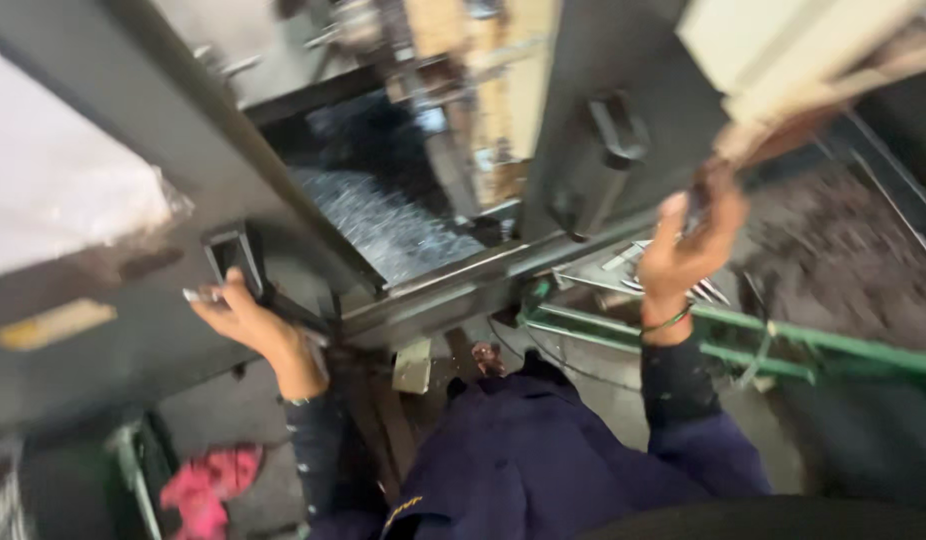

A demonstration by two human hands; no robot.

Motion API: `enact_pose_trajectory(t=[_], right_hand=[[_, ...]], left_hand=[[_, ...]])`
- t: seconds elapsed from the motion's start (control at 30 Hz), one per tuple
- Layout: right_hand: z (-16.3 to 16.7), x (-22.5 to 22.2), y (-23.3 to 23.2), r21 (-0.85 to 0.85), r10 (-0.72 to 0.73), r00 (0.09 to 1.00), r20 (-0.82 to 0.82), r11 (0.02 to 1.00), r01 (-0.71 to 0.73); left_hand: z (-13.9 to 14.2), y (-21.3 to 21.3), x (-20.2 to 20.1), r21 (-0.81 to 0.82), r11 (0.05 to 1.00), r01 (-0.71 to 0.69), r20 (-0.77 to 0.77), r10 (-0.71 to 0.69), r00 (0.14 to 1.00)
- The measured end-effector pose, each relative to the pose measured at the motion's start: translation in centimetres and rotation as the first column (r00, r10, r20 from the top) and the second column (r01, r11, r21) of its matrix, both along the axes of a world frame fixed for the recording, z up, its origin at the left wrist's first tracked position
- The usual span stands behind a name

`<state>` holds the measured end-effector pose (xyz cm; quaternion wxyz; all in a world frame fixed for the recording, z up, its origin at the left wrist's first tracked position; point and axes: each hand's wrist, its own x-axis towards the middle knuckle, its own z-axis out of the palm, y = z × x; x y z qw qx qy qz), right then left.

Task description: The person measures metal pins using a digital caliper, then places them into a machine. They retrieve a pin from the machine, measure it again, and repeat the process. The person also uses a dial indicator to check dimensions.

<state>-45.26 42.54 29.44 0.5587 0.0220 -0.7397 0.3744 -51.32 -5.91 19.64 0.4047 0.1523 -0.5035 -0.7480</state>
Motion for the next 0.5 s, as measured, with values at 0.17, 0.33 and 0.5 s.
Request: enact_pose_trajectory(t=[0.17,0.33,0.5], right_hand=[[2.2,-0.9,10.2,-0.176,-0.068,0.985,-0.159,0.984,0.039],[3.4,-4.0,13.6,-0.192,-0.097,0.973,-0.209,0.98,0.057],[4.9,-2.2,15.8,0.087,-0.336,0.941,0.026,0.939,0.333]], left_hand=[[0.4,10.2,-1.6,-0.048,0.974,0.22,0.022,-0.219,0.975],[2.2,19.5,-2.9,0.009,0.875,0.485,-0.044,-0.484,0.874],[1.9,26.5,-4.2,-0.005,0.797,0.603,-0.123,-0.599,0.791]])
